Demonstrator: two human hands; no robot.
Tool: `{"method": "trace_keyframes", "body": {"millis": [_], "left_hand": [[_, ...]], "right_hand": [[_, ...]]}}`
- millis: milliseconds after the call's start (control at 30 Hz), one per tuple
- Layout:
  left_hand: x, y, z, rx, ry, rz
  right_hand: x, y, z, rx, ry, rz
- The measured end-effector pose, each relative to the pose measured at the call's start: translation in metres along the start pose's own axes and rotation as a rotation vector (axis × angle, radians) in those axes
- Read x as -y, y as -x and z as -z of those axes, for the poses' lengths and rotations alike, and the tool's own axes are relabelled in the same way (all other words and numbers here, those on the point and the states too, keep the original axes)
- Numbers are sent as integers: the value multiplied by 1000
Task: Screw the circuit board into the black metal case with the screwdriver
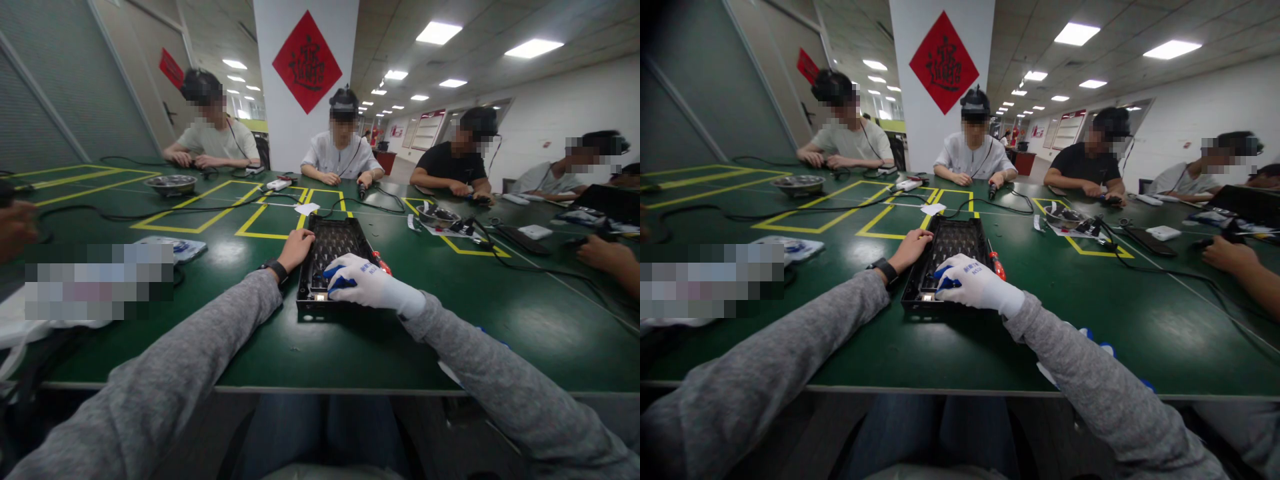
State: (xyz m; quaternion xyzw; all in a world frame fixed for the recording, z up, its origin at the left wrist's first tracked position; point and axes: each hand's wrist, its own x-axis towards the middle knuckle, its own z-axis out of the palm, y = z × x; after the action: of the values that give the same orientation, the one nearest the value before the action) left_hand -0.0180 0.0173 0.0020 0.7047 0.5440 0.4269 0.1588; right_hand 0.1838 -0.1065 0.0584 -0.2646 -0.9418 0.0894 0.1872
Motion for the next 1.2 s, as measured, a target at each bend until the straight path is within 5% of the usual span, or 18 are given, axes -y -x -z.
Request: {"method": "trace_keyframes", "body": {"millis": [1200], "left_hand": [[3, -2, -1, -1, 15, 13]], "right_hand": [[-2, -1, -1, -18, -7, 64]]}}
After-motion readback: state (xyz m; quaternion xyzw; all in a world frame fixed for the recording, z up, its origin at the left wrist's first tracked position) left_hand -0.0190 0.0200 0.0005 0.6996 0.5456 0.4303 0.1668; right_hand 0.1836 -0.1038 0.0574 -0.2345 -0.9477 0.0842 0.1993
